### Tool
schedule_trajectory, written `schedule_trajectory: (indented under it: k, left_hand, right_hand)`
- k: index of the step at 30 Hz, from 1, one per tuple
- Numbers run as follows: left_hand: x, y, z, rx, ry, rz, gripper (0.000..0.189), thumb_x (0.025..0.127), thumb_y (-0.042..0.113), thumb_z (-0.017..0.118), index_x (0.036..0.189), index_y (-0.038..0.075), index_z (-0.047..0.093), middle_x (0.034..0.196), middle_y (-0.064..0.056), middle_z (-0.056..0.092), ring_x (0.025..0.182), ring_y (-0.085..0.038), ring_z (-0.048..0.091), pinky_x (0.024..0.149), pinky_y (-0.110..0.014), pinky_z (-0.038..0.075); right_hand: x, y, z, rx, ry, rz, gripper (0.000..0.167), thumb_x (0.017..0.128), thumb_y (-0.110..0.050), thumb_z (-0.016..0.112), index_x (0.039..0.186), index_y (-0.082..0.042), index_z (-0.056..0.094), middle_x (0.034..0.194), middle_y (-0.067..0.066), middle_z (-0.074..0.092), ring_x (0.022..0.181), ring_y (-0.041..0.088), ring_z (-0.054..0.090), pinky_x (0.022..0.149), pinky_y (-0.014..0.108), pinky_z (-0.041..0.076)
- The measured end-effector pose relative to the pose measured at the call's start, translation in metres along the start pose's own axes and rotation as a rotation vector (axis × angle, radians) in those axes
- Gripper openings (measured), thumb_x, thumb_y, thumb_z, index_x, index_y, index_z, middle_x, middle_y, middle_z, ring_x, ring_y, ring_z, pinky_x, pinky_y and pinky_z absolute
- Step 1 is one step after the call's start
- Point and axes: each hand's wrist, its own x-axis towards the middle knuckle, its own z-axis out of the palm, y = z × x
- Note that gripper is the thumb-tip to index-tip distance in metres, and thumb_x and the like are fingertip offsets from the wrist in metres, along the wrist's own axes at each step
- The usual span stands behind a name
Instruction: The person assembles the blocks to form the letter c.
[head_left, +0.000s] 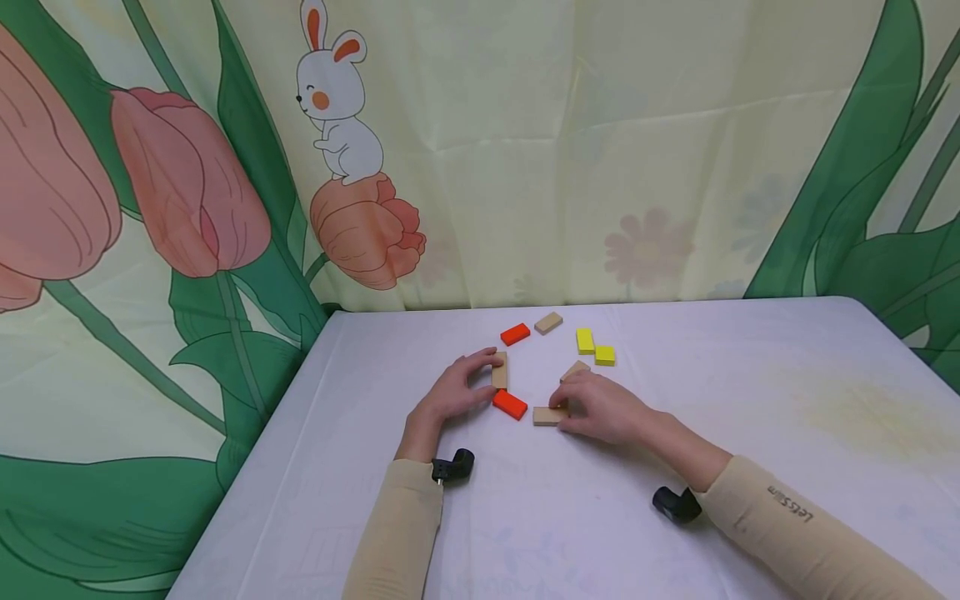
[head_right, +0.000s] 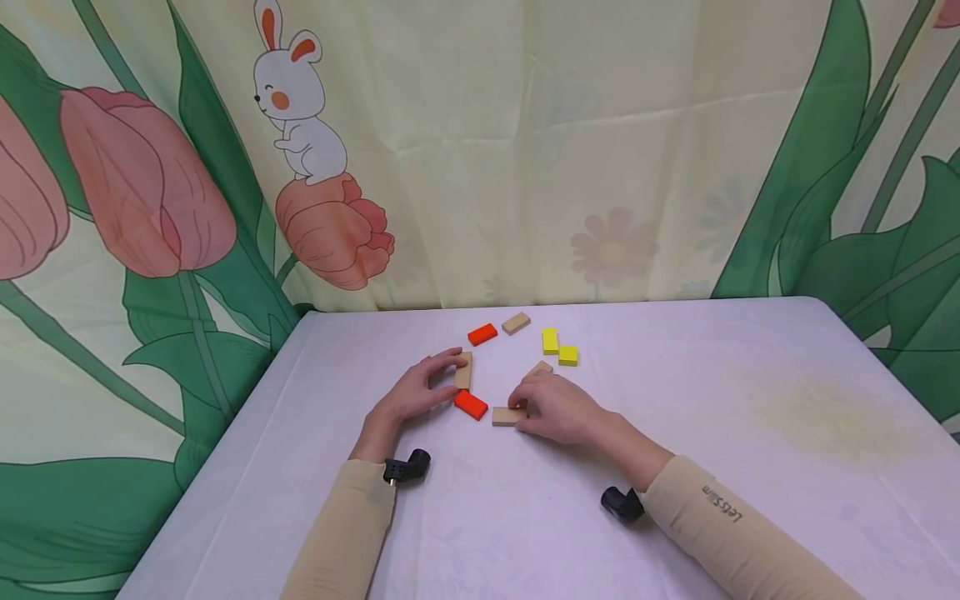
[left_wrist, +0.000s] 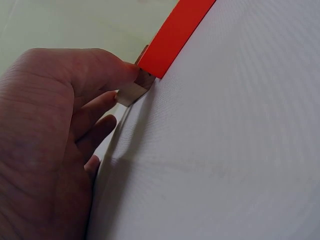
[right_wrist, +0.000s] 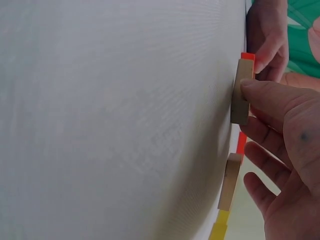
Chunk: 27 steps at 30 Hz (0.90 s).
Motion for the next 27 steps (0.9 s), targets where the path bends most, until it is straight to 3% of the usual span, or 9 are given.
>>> schedule_trajectory:
  k: [27]
  left_hand:
    - [-0.0007, 0.0006, 0.0011, -0.008, 0.005, -0.021, 0.044, 0.091, 0.017, 0.07, 0.135, 0.02, 0.064, 0.155, 0.006, 0.044, 0.145, -0.022, 0.034, 0.116, -0.05, 0.029]
  right_hand:
    - [0.003, -0.0056, 0.0059, -0.014, 0.02, -0.035, 0.024, 0.086, -0.019, 0.081, 0.108, -0.014, 0.074, 0.102, -0.007, 0.067, 0.104, 0.018, 0.058, 0.092, 0.04, 0.052]
